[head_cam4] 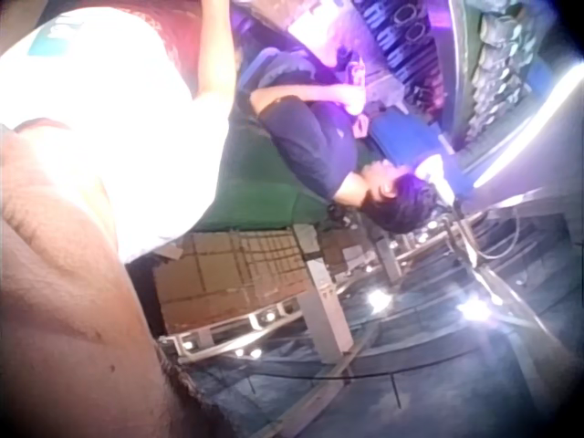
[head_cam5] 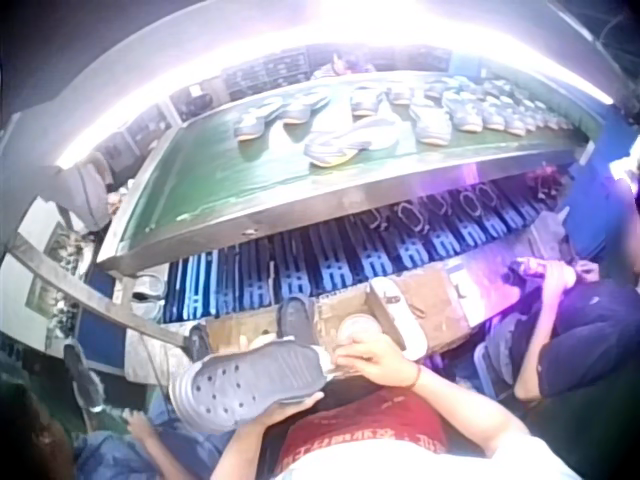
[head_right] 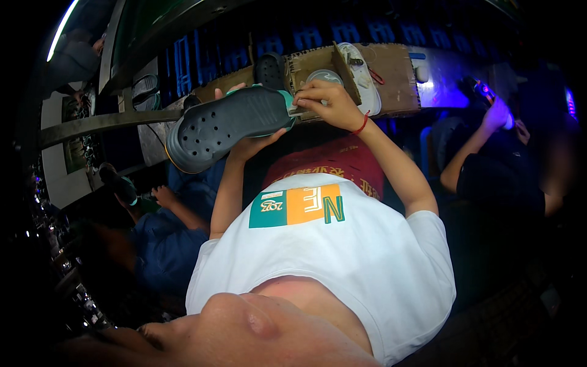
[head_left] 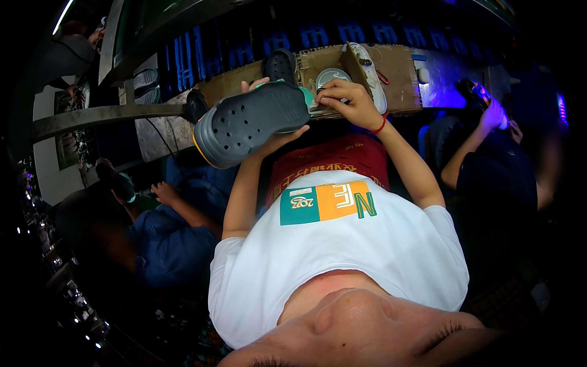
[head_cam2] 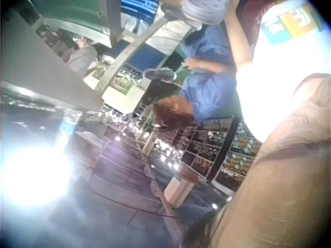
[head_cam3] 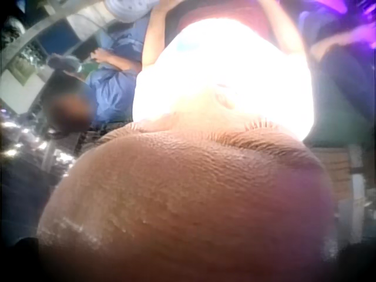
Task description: The person wipes the soles of several dark-colored clogs with a white cloth, then places them onto a conveyor belt. The task is performed repeatedly in a factory setting.
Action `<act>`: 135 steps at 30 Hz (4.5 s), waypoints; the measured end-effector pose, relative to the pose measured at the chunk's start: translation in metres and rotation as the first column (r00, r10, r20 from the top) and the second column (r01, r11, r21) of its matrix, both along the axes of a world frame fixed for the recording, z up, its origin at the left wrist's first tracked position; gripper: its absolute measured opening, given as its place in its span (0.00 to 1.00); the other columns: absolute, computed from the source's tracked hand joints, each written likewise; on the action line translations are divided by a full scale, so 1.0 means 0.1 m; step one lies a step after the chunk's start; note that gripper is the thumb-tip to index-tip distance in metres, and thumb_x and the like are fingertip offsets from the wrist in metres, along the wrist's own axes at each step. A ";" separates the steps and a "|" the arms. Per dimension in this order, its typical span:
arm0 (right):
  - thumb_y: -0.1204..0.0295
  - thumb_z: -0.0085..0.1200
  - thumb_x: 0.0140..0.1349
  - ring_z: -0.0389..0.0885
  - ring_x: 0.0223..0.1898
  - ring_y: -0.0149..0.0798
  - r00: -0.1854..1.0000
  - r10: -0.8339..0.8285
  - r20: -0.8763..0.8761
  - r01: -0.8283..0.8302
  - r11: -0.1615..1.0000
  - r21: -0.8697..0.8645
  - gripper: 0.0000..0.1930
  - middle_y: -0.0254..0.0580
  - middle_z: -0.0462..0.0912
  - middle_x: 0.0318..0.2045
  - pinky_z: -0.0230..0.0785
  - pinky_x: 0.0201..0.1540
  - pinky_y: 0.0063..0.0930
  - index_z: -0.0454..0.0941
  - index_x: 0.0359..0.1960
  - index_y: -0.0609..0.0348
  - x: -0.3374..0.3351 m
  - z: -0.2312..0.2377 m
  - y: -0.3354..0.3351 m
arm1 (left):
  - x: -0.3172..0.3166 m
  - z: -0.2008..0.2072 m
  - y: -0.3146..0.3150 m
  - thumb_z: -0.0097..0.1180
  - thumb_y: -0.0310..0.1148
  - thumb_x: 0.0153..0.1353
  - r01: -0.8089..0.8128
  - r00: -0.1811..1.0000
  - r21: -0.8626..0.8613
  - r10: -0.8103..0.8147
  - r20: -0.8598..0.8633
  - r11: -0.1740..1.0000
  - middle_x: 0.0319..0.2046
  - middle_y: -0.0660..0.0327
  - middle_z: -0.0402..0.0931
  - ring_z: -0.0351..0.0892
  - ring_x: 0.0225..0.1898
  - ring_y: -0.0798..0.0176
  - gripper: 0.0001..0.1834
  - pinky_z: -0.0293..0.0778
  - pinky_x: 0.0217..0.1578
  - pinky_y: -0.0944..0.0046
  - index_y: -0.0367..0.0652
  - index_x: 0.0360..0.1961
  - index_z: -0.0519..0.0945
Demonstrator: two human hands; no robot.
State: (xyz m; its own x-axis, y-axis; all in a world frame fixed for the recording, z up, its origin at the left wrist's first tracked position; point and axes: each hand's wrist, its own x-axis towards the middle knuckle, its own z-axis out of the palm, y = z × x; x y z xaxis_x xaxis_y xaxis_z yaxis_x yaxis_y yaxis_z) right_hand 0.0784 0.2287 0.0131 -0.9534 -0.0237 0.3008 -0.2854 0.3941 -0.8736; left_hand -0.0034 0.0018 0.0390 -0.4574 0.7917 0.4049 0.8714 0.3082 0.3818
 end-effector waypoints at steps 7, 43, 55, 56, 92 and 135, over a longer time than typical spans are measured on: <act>0.76 0.57 0.57 0.80 0.37 0.36 0.999 0.029 -0.019 -0.029 0.999 -0.014 0.06 0.42 0.81 0.35 0.70 0.39 0.25 0.83 0.35 0.62 -0.03 0.01 0.06 | 0.06 -0.27 0.07 0.74 0.46 0.38 -0.120 0.886 0.507 -0.139 0.443 0.853 0.53 0.56 0.67 0.57 0.63 0.58 0.51 0.45 0.67 0.52 0.40 0.61 0.59; 0.78 0.61 0.51 0.77 0.31 0.34 0.848 -0.095 -0.521 0.229 0.953 0.199 0.08 0.40 0.80 0.36 0.69 0.31 0.23 0.84 0.34 0.56 -0.48 0.63 0.02 | 0.23 -0.19 0.00 0.77 0.39 0.37 -0.163 0.273 0.492 -0.440 0.855 0.855 0.57 0.56 0.60 0.64 0.59 0.58 0.59 0.66 0.57 0.58 0.39 0.66 0.49; 0.81 0.52 0.60 0.70 0.28 0.22 0.890 -0.419 -0.179 0.314 0.848 -0.427 0.05 0.39 0.79 0.39 0.60 0.28 0.13 0.81 0.35 0.65 0.21 0.76 0.28 | -0.67 0.51 0.53 0.74 0.35 0.40 -0.173 0.561 0.599 -0.421 0.712 0.782 0.45 0.57 0.72 0.73 0.49 0.61 0.38 0.69 0.52 0.61 0.36 0.52 0.68; 0.81 0.52 0.61 0.69 0.27 0.22 0.876 -0.438 -0.199 0.317 0.837 -0.447 0.06 0.38 0.78 0.40 0.59 0.27 0.12 0.81 0.36 0.65 0.28 0.76 0.30 | -0.96 0.72 0.77 0.72 0.32 0.42 -0.203 0.594 0.713 -0.494 0.634 0.671 0.36 0.61 0.74 0.76 0.39 0.64 0.29 0.73 0.43 0.66 0.37 0.46 0.73; 0.74 0.56 0.55 0.80 0.32 0.48 0.914 -0.394 0.092 0.362 0.898 0.251 0.07 0.46 0.79 0.33 0.72 0.34 0.35 0.83 0.34 0.58 0.05 -0.80 -0.17 | -0.35 -2.13 -1.77 0.56 0.21 0.56 -0.870 -0.135 -0.065 -0.109 0.985 0.488 0.55 0.46 0.65 0.70 0.54 0.44 0.29 0.74 0.53 0.47 0.32 0.59 0.61; 0.77 0.57 0.55 0.80 0.36 0.40 1.000 0.001 -0.030 0.003 0.994 0.111 0.06 0.42 0.80 0.35 0.70 0.40 0.26 0.83 0.35 0.61 -0.03 0.06 -0.08 | 0.03 -0.19 -0.13 0.67 0.56 0.44 -0.087 0.980 0.083 0.071 0.185 0.993 0.56 0.61 0.66 0.53 0.66 0.58 0.46 0.28 0.69 0.47 0.49 0.62 0.62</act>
